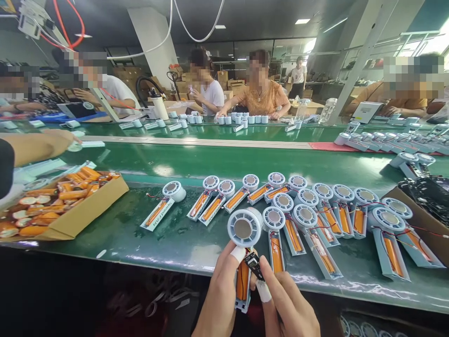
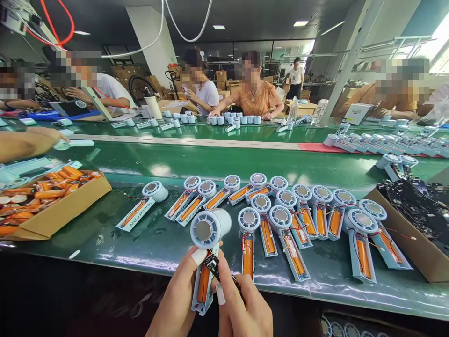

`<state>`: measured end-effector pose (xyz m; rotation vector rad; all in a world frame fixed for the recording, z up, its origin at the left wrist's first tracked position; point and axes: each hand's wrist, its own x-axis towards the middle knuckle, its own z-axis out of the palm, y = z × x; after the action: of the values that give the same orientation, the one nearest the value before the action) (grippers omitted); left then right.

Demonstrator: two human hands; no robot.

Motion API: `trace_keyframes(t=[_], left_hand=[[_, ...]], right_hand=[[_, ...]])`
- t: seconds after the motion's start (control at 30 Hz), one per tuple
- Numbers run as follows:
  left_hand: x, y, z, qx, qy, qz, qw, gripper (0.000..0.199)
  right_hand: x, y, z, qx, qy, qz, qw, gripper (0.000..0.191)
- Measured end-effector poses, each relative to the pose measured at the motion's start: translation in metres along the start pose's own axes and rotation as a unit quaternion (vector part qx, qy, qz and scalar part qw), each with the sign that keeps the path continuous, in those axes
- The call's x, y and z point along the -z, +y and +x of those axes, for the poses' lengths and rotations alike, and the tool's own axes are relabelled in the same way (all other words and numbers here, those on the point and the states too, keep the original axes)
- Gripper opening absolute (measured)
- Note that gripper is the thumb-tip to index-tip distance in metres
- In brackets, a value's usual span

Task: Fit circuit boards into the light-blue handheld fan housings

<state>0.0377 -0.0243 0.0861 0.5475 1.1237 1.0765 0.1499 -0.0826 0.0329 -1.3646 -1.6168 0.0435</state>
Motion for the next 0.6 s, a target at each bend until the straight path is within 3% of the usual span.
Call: trace_keyframes(t=[0.13,0.23,0.3,0.47,0.6], left_hand=[[-0.005,0.002,0.000,0.010,-0.011,-0.004,1.000,0.035],[-0.005,0.001,0.001,-0.002,0.018,0.017,1.000,0.033],[-0.004,-0.001,0.003,-0.001,0.029,0.027,0.999,0.038],[0.002,-0.013,0.005,-0.009,-0.032,-0.011,0.999,0.051],[0.000,-0.026,-0.002,-0.058,0.069,0.066,0.994,0.059]], right_hand=[[0.003,0.001,0.000,0.051,0.002,-0.088,0.995,0.071],[0.005,0.001,-0.001,0.059,-0.008,-0.108,0.992,0.073],[0.005,0.002,0.000,0.042,-0.023,-0.089,0.995,0.072],[0.001,0.005,0.007,-0.020,-0.028,-0.037,0.999,0.060],[-0.009,-0.004,0.012,-0.040,-0.053,-0.059,0.996,0.059]])
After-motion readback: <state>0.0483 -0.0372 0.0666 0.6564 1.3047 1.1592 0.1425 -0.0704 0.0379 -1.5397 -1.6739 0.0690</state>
